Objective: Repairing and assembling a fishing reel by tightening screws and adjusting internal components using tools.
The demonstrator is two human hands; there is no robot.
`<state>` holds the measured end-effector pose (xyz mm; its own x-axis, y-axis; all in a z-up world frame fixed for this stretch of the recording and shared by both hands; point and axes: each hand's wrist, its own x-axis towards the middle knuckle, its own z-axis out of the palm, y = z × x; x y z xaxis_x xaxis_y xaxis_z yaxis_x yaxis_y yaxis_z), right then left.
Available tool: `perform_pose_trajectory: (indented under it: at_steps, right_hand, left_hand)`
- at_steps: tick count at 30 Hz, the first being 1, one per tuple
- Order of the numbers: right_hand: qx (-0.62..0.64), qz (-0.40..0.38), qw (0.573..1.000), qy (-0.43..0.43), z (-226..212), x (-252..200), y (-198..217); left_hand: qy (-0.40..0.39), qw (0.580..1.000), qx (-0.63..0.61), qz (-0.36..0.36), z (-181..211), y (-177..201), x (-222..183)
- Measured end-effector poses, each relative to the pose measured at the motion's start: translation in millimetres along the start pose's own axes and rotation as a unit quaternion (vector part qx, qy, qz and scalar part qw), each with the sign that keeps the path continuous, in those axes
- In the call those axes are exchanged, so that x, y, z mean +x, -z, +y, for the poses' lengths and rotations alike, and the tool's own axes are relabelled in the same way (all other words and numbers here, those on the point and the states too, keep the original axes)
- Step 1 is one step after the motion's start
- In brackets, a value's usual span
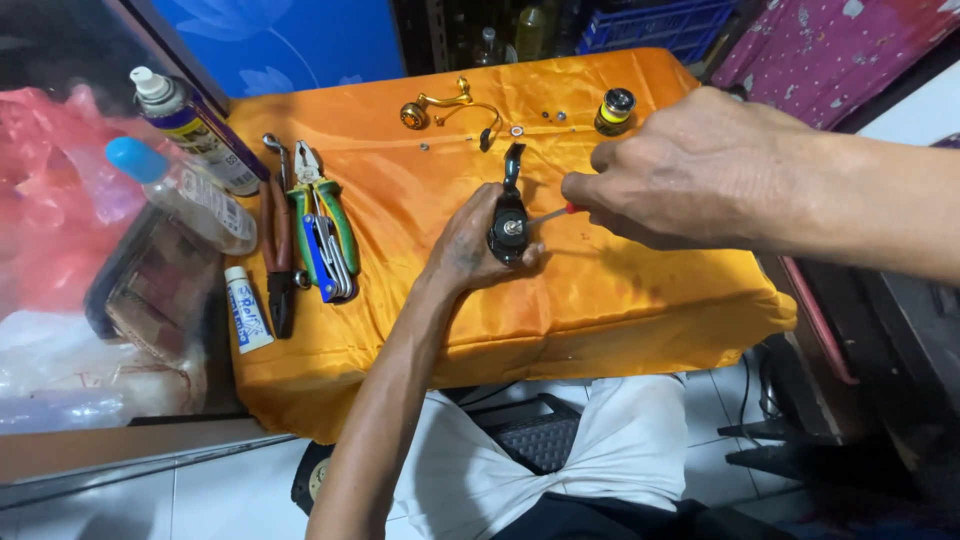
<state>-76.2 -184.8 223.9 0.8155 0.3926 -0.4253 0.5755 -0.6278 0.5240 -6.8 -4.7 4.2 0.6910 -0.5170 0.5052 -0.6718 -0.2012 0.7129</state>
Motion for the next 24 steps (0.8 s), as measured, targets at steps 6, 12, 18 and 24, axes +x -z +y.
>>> perform_pose_trajectory:
  at_steps: [6, 12, 18, 24]
  right_hand:
    - [-0.002, -0.018, 1.0, -0.006, -1, 10, -1]
    - [-0.01, -0.003, 1.0, 0.005, -2, 13, -6]
    - [-0.019, 0.031, 0.999, 0.011, -1, 17, -13]
    - [-0.031, -0.023, 0.999, 0.019, -5, 18, 0]
  left_hand:
    - [0.035, 0.999, 0.023, -0.013, 3, 1, 0]
    - [0.02, 1.0, 0.015, -0.002, 1, 0, 0]
    - [0.012, 1.0, 0.008, 0.002, -1, -1, 0]
    - [0.027, 1.0, 0.012, -0.008, 3, 1, 1]
